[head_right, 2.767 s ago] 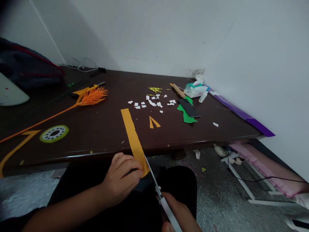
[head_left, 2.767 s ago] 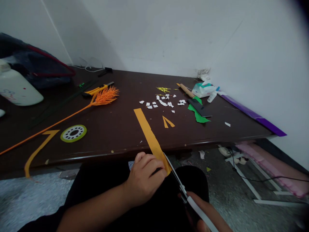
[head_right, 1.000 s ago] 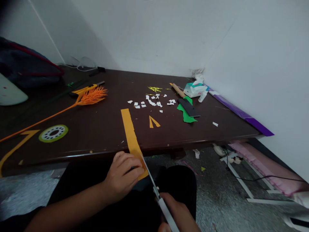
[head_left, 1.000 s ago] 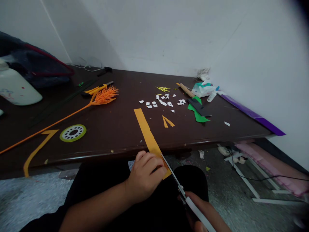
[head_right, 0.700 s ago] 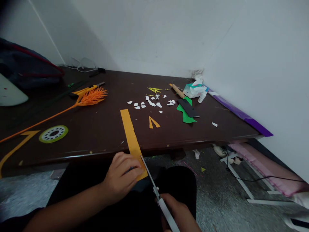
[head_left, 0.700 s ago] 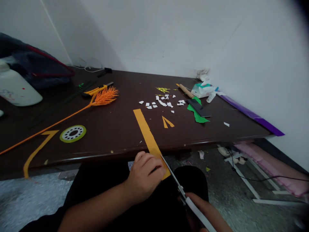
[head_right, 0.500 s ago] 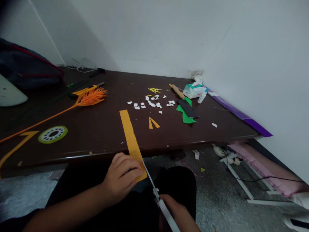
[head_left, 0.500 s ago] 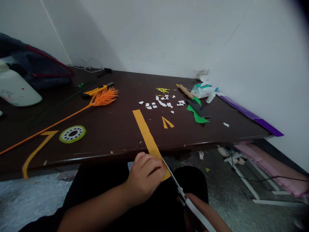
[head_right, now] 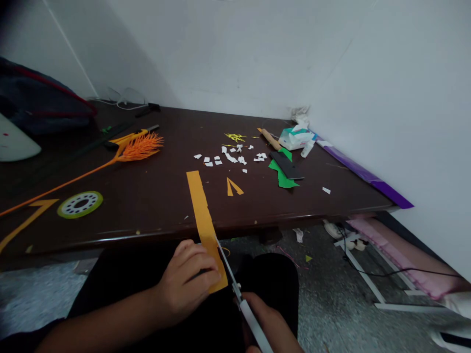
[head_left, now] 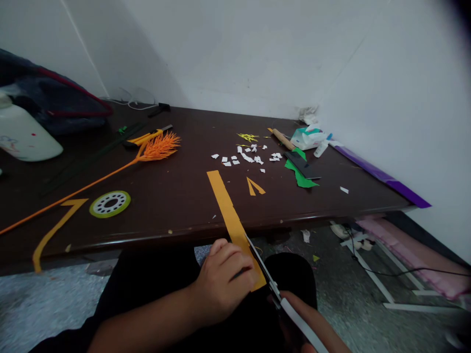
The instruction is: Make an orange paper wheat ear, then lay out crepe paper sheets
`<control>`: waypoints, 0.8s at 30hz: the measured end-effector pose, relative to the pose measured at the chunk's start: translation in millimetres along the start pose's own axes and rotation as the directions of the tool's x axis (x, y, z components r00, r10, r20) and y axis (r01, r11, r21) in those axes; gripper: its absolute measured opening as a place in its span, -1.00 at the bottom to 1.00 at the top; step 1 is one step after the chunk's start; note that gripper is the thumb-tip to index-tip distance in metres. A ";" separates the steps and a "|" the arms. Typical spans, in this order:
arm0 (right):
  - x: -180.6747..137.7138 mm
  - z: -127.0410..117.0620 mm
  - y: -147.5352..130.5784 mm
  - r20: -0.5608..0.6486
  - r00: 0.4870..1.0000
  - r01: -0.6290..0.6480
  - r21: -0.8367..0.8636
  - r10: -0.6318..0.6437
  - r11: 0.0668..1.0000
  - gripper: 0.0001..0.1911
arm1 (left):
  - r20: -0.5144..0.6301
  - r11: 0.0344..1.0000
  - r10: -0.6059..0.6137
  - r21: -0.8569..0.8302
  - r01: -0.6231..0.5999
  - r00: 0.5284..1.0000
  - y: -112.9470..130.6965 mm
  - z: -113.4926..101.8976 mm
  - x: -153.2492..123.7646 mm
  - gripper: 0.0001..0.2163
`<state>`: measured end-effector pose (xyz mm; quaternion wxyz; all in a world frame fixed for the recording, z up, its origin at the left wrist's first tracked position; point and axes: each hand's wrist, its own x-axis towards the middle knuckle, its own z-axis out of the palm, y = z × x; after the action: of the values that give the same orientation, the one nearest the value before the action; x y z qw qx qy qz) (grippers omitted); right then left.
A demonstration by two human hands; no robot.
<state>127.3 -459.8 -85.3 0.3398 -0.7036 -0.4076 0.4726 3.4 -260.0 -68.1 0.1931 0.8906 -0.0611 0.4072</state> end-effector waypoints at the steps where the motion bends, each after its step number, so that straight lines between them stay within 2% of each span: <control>1: 0.1 -0.1 -0.5 0.007 1.000 0.008 0.007 -0.008 1.000 0.04 | 0.006 1.000 0.007 -0.007 -0.006 1.000 0.9 0.1 -0.4 -0.84; 7: 2.3 1.9 -0.4 0.020 1.000 0.012 0.038 -0.013 0.999 -0.02 | 0.031 0.999 0.018 -0.030 -0.017 0.999 2.5 -0.7 -2.1 -0.86; 12: 6.3 7.4 1.9 0.018 0.977 -0.215 0.100 0.214 0.972 -0.29 | 0.007 1.000 0.009 -0.027 -0.009 1.000 1.6 -2.5 -2.0 -0.86; 14: 7.1 8.3 2.5 0.017 0.971 -0.239 0.108 0.238 0.965 -0.33 | 0.007 1.000 0.012 -0.028 -0.011 1.000 1.3 -2.9 -2.5 -0.86; 16: 6.8 7.9 2.6 0.023 0.980 -0.201 0.102 0.200 0.974 -0.26 | 0.013 0.999 0.016 -0.037 -0.016 1.000 0.9 -3.1 -3.1 -0.87; 20: 4.0 5.0 0.6 0.018 1.000 0.000 0.086 -0.002 0.996 0.00 | 0.024 0.999 0.025 -0.039 -0.024 0.999 0.5 -3.7 -3.4 -0.87; 24: 2.8 3.1 -1.2 0.005 0.995 0.097 0.062 -0.098 0.993 0.05 | 0.018 0.997 0.006 -0.083 -0.005 1.000 2.4 -8.6 -7.5 -0.78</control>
<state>124.6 -456.5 -86.4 0.3826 -0.6701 -0.4279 0.4706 -8.2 -259.2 -67.9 0.2282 0.8853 -0.0820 0.3969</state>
